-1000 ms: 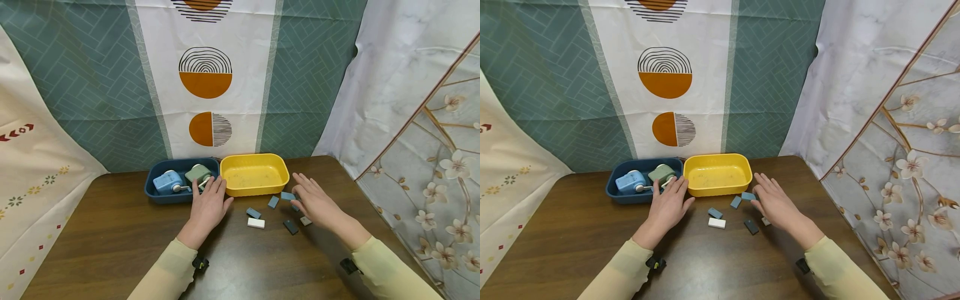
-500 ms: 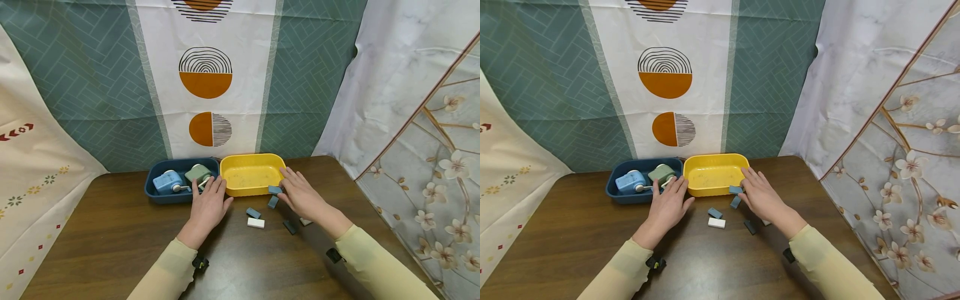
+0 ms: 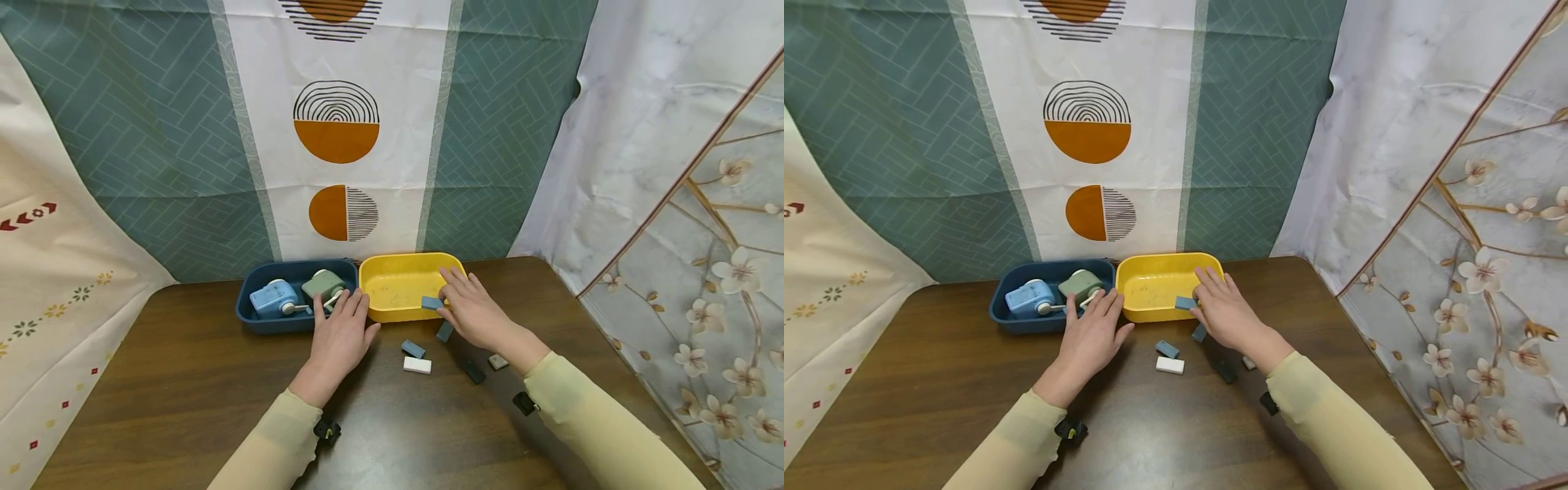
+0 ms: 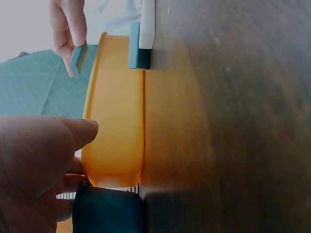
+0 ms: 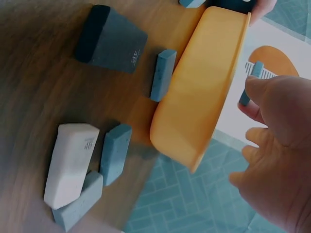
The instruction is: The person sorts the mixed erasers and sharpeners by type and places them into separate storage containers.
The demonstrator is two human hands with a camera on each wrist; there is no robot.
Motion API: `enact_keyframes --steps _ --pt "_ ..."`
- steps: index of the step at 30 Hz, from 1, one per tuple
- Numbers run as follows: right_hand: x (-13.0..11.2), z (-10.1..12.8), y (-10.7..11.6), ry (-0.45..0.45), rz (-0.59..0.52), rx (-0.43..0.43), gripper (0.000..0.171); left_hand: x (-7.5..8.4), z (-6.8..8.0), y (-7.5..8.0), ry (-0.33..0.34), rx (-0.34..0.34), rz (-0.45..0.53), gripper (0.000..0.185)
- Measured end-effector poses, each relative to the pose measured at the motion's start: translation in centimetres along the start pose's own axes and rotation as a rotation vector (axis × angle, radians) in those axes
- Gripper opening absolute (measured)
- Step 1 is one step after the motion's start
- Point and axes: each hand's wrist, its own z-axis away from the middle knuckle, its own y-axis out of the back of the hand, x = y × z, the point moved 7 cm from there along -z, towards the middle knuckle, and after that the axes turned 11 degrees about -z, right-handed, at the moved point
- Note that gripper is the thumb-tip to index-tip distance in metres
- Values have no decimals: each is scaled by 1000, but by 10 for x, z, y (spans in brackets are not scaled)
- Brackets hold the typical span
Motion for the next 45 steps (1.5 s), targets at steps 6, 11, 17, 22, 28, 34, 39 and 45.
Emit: enact_keyframes --steps 6,11,17,22,28,34,39,45 --pt "1 -10 -6 -32 -20 -15 23 0 -1 -1 1 -3 7 71" --pt "-2 -18 -9 -32 -19 -16 24 0 0 -2 1 -9 6 71" --pt "-2 -28 -14 -33 -14 -17 24 0 0 -3 2 -20 -5 71" --pt "2 -35 -21 -66 -52 -27 26 0 0 -3 4 -24 4 70" --pt "4 -45 -25 -109 -102 -27 27 0 0 -3 3 -25 -6 71" --pt "5 -54 -27 -135 -105 -32 27 0 0 -2 2 -23 -17 71" --pt "7 -59 -31 -151 -102 -40 29 0 0 -1 0 -20 -15 71" --pt "10 -65 -35 -178 -116 -42 29 0 0 -1 0 -17 -18 71"
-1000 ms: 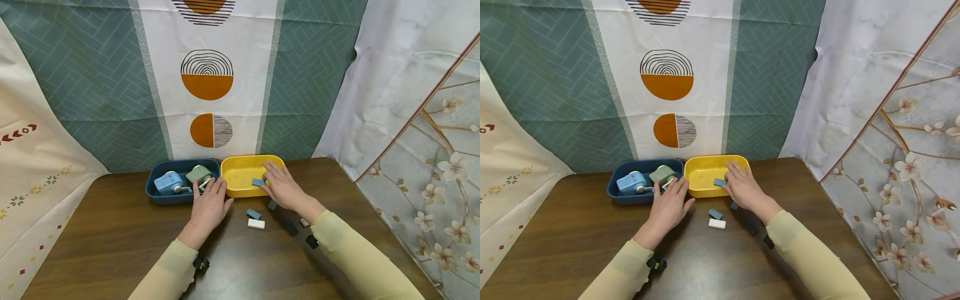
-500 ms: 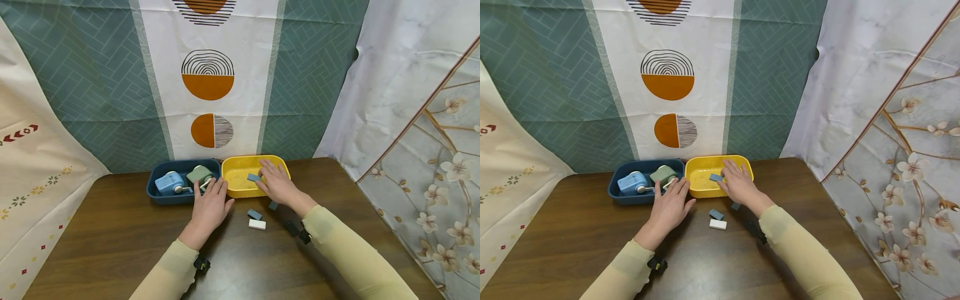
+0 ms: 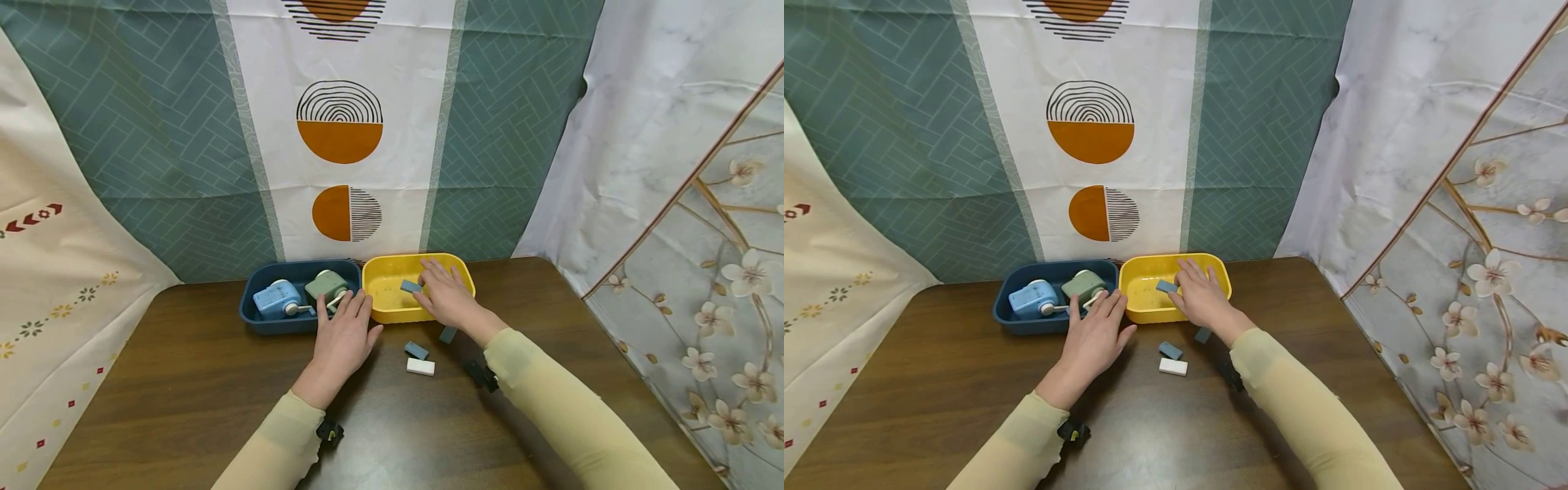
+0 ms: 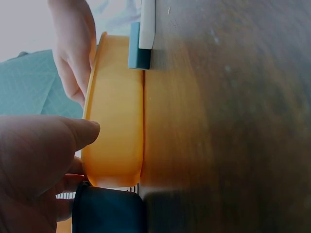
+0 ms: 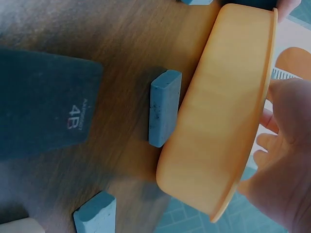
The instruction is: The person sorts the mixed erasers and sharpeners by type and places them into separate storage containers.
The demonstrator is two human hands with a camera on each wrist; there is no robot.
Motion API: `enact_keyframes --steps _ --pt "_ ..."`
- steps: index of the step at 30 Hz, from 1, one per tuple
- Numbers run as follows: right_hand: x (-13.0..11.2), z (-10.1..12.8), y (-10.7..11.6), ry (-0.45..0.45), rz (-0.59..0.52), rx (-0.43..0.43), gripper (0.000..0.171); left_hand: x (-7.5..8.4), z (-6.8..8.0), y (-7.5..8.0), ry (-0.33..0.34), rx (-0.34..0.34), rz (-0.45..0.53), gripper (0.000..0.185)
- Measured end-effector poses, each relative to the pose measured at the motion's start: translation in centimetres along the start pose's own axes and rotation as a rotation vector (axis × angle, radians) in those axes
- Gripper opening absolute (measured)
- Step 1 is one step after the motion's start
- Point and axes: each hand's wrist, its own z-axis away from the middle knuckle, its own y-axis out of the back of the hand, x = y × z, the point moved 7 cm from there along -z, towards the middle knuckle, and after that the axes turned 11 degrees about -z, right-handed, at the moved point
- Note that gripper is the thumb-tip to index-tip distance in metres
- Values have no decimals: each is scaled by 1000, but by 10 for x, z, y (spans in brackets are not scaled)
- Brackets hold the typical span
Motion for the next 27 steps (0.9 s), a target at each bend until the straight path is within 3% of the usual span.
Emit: enact_keyframes --steps 11,27 --pt "5 -10 -6 -28 25 2 28 1 0 -2 -5 -7 -3 70" --pt "15 -18 -11 -85 -37 11 30 0 -2 -1 -4 -10 -9 71"
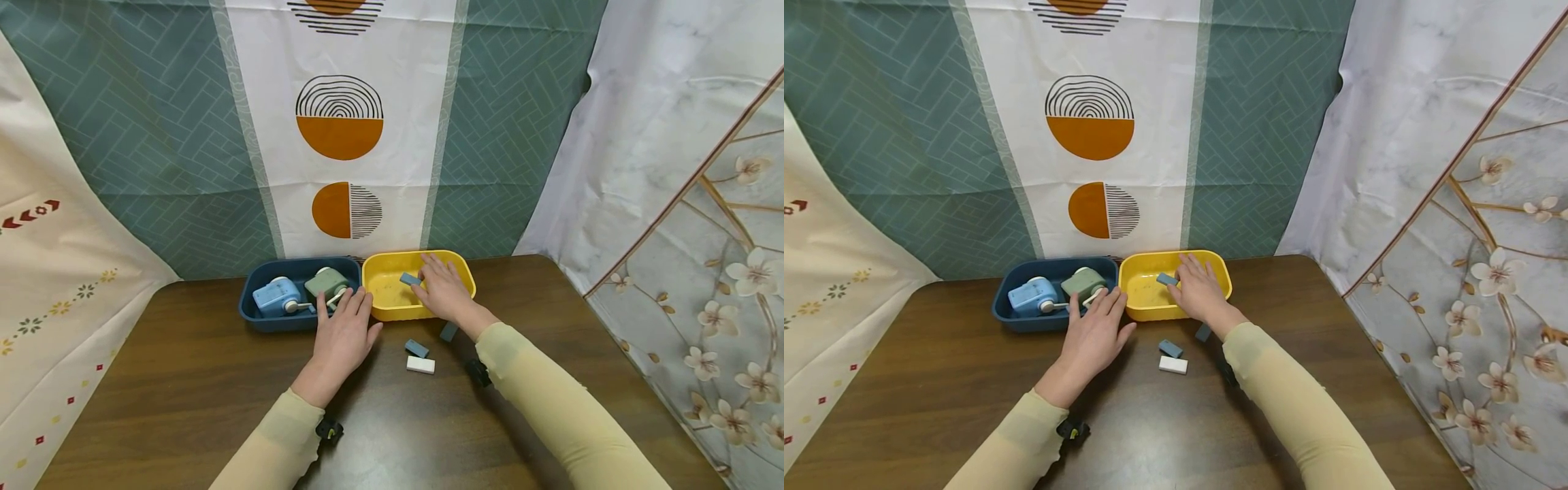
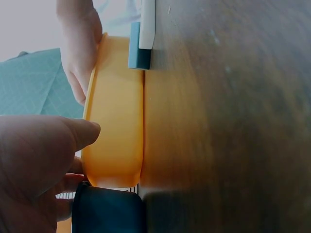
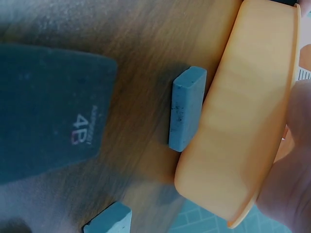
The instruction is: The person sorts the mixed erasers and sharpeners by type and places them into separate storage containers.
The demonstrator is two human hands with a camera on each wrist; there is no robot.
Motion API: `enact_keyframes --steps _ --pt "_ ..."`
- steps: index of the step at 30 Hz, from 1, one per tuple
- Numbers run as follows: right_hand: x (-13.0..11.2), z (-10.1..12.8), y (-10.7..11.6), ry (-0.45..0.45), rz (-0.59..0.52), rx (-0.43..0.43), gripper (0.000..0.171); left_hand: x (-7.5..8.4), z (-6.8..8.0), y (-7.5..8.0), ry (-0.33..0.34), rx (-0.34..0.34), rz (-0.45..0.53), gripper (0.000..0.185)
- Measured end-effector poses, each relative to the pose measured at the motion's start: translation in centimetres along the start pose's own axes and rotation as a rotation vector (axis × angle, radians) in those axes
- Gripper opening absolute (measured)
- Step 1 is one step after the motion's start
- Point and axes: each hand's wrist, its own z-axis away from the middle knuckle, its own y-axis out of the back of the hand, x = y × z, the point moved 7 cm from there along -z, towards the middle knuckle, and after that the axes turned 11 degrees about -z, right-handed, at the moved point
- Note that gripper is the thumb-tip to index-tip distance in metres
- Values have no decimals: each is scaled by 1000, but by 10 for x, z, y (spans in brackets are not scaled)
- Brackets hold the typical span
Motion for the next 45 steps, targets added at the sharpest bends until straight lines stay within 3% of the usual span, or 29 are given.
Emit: enact_keyframes --steps 26,35,45 --pt "-1 0 0 -6 -9 -12 30 0 -1 1 -2 9 7 71" --pt "0 -1 0 -16 -49 -23 44 -1 0 2 3 17 18 70" --pt "-4 4 1 40 -30 10 53 -1 0 0 0 9 13 71"
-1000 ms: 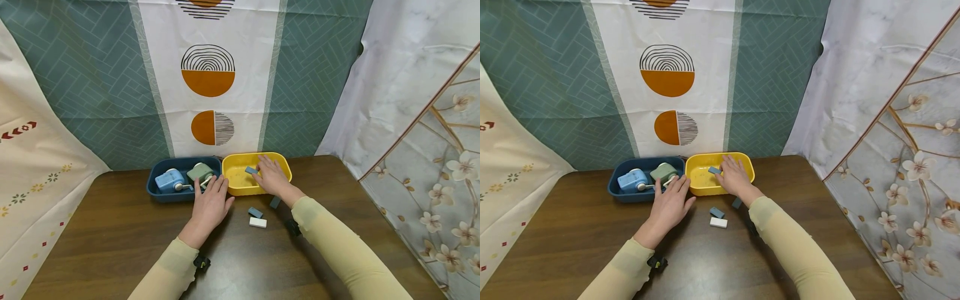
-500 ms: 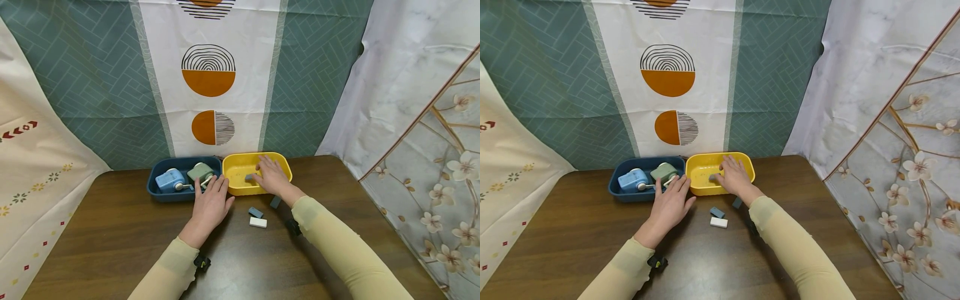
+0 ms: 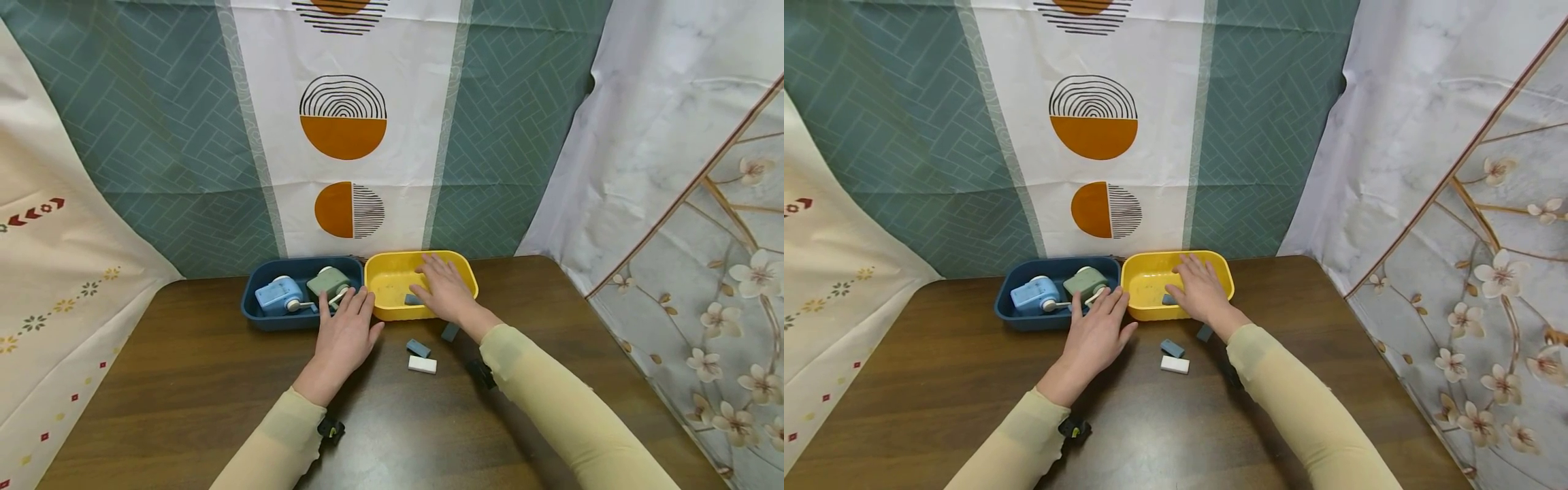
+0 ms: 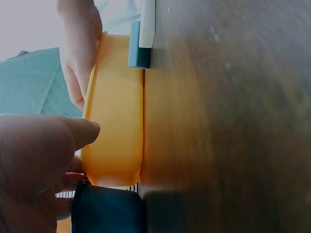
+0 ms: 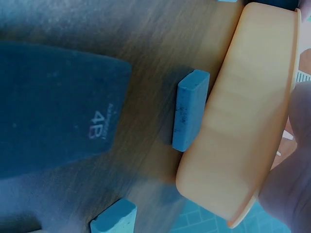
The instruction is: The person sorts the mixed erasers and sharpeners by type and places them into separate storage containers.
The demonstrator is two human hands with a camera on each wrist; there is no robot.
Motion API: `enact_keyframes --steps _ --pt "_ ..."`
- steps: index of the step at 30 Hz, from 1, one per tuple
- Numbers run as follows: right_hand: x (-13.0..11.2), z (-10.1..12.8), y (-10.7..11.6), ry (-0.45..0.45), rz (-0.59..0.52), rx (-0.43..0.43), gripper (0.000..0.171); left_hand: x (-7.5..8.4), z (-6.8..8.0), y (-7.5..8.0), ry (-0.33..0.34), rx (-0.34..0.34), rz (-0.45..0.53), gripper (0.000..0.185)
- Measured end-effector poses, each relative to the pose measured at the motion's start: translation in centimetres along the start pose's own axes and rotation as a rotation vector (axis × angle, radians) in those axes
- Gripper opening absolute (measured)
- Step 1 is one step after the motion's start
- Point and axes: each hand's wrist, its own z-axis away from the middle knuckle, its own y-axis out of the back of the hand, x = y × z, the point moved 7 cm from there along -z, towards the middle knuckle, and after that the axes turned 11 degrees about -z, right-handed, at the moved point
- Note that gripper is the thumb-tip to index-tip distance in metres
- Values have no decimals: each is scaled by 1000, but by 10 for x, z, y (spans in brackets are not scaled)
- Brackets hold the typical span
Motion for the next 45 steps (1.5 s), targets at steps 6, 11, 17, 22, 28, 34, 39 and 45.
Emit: enact_keyframes --steps 6,11,17,22,28,34,39,45 --pt "-3 6 3 27 27 -7 57 0 0 0 1 -8 -4 70" --pt "-11 15 9 85 84 19 57 0 0 0 -2 -6 -4 70" --pt "-20 32 15 146 167 23 62 -1 -1 1 -1 -5 -5 70" --pt "-26 45 17 180 195 8 67 -1 0 2 0 -4 -11 71" --pt "-33 59 17 206 214 -1 69 -1 0 1 2 -7 -19 70" --pt "-39 73 16 223 204 -23 67 -1 0 0 1 -7 -18 70" --pt "-42 83 15 248 212 -33 67 -1 -1 -1 2 -19 -18 70" --pt "-40 94 13 248 218 -42 70 -1 -1 -1 3 -27 -13 70"
